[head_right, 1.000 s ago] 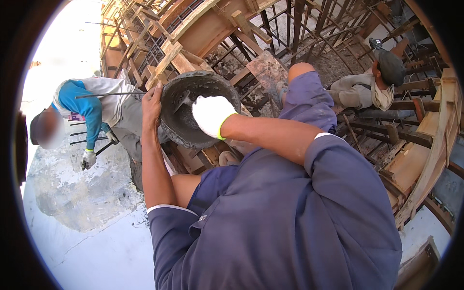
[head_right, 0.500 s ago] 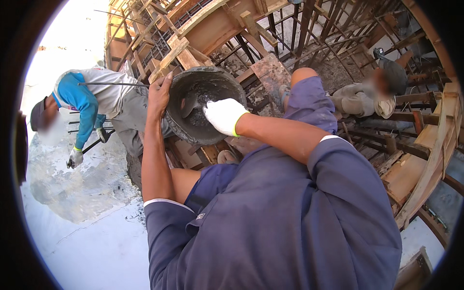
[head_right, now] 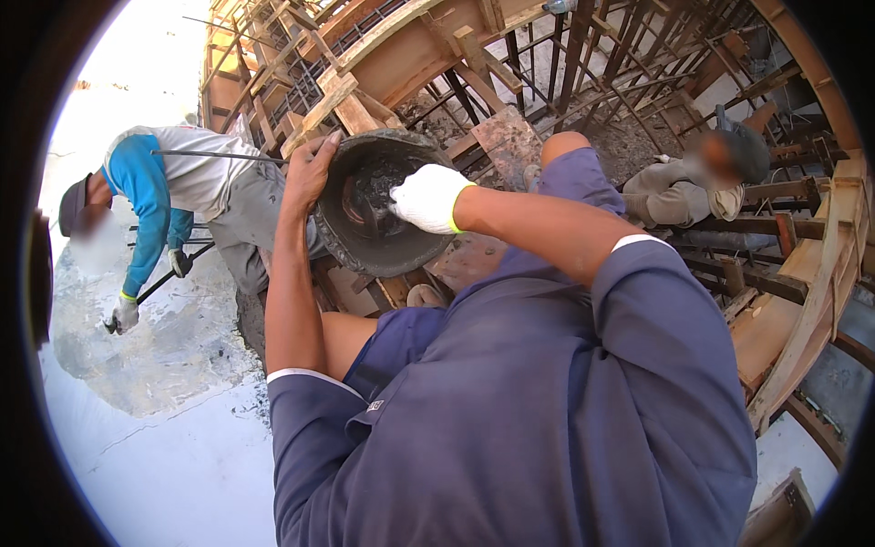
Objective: The person applies concrete to the edge of a wooden structure using a trowel, taking mortar from a bucket and smoothing it along the rim.
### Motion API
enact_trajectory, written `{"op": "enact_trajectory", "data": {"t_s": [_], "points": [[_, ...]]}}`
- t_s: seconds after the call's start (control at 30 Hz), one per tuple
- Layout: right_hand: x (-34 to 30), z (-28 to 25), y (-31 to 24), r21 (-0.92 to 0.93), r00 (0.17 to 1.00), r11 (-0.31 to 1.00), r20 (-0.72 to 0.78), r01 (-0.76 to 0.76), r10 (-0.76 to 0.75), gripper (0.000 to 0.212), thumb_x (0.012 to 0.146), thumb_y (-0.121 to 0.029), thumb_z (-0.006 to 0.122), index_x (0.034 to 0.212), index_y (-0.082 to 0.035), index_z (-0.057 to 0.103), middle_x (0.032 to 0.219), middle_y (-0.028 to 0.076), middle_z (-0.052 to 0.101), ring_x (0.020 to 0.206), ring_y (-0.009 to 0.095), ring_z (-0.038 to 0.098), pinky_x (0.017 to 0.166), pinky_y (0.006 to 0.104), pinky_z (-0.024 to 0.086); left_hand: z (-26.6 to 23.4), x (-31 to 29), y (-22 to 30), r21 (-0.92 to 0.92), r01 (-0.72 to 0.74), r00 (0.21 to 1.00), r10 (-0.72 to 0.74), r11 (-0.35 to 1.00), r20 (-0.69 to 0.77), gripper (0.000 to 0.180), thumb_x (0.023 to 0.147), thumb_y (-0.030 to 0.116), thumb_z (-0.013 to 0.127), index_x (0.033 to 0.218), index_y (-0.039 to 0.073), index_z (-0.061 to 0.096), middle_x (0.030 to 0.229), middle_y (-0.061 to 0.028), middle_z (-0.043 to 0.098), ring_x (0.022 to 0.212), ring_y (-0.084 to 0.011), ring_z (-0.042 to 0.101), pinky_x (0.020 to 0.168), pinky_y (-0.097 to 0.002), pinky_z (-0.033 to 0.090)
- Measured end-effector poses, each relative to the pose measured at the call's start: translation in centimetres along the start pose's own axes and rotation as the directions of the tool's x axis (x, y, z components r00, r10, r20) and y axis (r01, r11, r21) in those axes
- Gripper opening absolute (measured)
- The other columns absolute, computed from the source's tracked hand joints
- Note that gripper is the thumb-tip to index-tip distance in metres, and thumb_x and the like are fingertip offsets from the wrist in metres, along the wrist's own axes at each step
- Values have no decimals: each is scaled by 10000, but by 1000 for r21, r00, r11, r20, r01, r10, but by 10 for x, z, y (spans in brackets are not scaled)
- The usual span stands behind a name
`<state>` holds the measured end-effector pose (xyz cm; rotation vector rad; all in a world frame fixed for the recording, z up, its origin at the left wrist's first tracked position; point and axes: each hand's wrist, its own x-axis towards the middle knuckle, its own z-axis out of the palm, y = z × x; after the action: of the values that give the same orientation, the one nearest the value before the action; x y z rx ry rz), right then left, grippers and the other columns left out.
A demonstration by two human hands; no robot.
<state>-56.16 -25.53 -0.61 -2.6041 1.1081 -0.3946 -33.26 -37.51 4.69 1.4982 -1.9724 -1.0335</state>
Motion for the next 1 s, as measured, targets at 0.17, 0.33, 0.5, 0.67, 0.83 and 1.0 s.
{"op": "enact_trajectory", "data": {"t_s": [0.17,0.33,0.5,0.67,0.83,1.0], "points": [[-20,-20,31,-150,995,987,89,49,-36,258,977,-216,532,985,-57,735,877,169,736,816,370,726,744,491,563,14,6,13,75,-50,998,46,996,54,553,1021,443,640,1096,-99,717,904,-102,723,882,-156,617,859,-335,502],[-6,-17,20,-141,976,990,-215,-20,-11,253,996,-183,499,1096,-57,694,989,165,715,862,354,720,733,494,559,22,13,31,149,27,998,-35,988,52,524,1021,414,641,1088,-101,713,845,-132,721,853,-163,612,849,-350,509],[-44,11,1,-40,962,966,79,-257,260,297,1027,-192,451,1139,-31,674,1073,196,691,910,360,719,760,487,567,20,4,26,49,-7,1000,8,999,-18,527,1036,438,626,952,-80,678,780,-6,586,790,-112,498,728,-304,442],[-23,1,-14,-20,959,975,-184,-221,214,371,954,-145,500,1281,-9,613,1102,220,667,913,368,701,753,471,565,29,7,29,140,67,994,-54,988,-95,514,1030,412,632,945,-91,690,742,-14,574,759,-115,493,709,-314,444],[-32,13,-17,-47,910,914,87,-404,406,316,954,-125,520,1215,26,616,1095,211,687,923,374,724,773,476,582,32,0,26,152,69,986,-44,986,-159,501,1004,404,626,1008,-89,717,750,-257,666,733,-288,652,765,-432,516],[-54,3,-27,59,930,928,6,-367,367,395,970,-157,470,1282,56,586,1156,271,662,961,406,715,802,488,579,42,-9,29,142,69,974,-35,987,-226,494,1013,391,609,973,-92,706,743,-282,647,726,-339,659,752,-447,508]]}}
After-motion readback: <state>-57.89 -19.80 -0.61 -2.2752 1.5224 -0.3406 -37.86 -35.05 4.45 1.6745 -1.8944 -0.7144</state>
